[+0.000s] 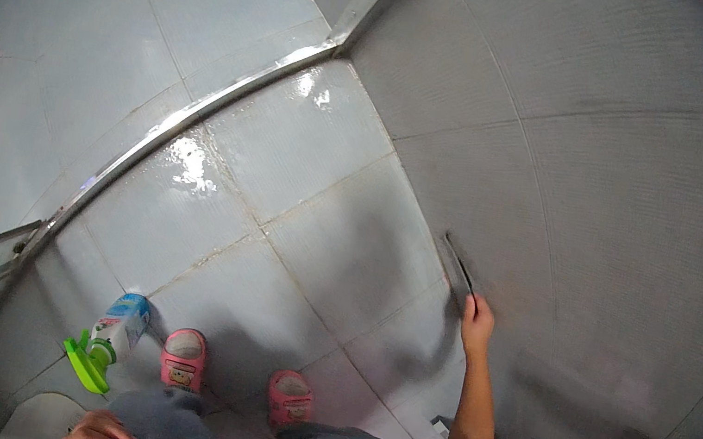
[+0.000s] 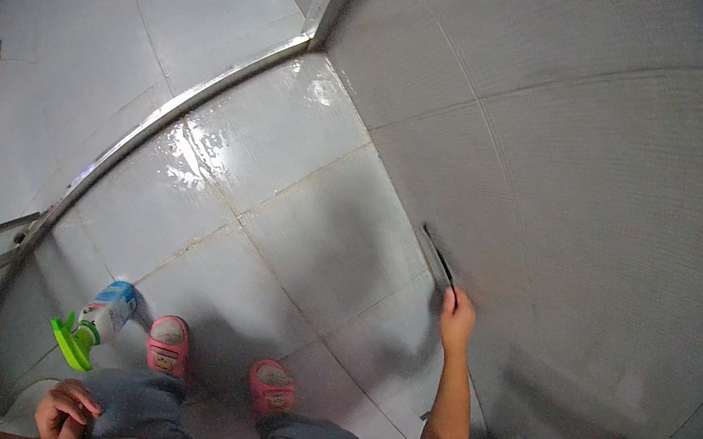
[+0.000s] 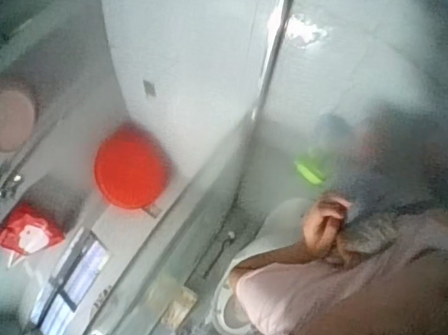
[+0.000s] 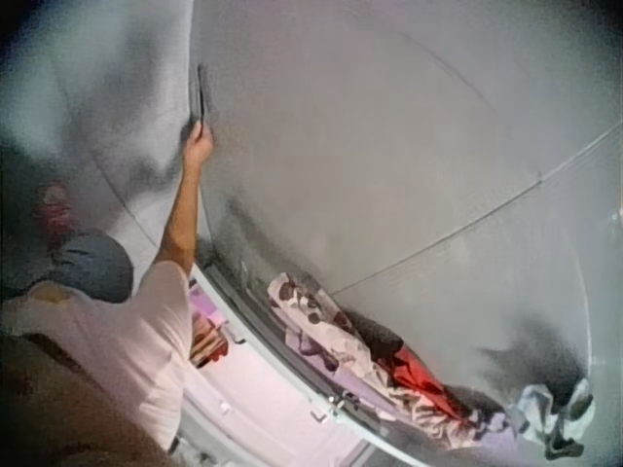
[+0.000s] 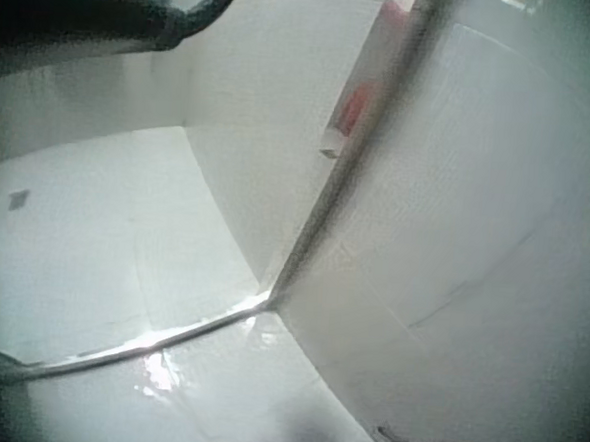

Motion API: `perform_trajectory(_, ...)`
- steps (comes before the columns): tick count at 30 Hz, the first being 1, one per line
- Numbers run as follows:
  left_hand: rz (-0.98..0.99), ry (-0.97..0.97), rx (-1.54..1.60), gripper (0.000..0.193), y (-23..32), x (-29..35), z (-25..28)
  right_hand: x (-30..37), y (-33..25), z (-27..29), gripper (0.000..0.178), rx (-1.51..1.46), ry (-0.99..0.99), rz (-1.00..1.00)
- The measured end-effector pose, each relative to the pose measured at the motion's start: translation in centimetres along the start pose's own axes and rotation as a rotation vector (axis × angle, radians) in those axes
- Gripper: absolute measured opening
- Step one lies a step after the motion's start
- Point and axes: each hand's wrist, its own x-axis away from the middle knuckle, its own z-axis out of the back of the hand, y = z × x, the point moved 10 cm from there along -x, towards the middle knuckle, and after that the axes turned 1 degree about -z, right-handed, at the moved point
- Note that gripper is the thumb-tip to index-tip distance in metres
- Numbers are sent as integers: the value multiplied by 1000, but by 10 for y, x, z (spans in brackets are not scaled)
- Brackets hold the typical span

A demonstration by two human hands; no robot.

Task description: The person scrubs the bathroom floor tiles and grout lines using a small brush and a spray bottle. They also briefly scrub the inside of the toilet bowl with a toilet brush before returning to the floor.

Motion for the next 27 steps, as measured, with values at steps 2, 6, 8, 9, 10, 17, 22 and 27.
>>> perform_trajectory(2, -9, -10, -4, 9, 2, 2, -3, 22, 32, 9, 30, 70, 10, -74)
perform_trajectory(6, -45, -66, -27, 7, 8, 2, -7, 10, -13, -25, 34, -19, 52, -233)
perform_trajectory(8, -77, -67, -20, 7, 12, 2, -16, -26, -55, -51, 35, -133, 127, -225)
perform_trajectory(9, -96, -48, -4, 7, 13, 5, -19, -42, -86, -57, 35, -255, 143, -198)
perform_trajectory(10, -108, -44, 20, 7, 14, 7, -21, -53, -98, -54, 34, -251, 170, -157)
perform_trajectory(17, -120, -24, 41, 13, 0, 34, 0, 55, 49, -8, 32, 86, 15, -357)
perform_trajectory(22, -45, -28, 32, 11, 2, 25, -12, 121, 67, -9, 32, -33, -115, -110)
perform_trajectory(27, -85, -72, -16, 9, 4, 26, -18, 99, 51, 32, 32, -51, 9, -213)
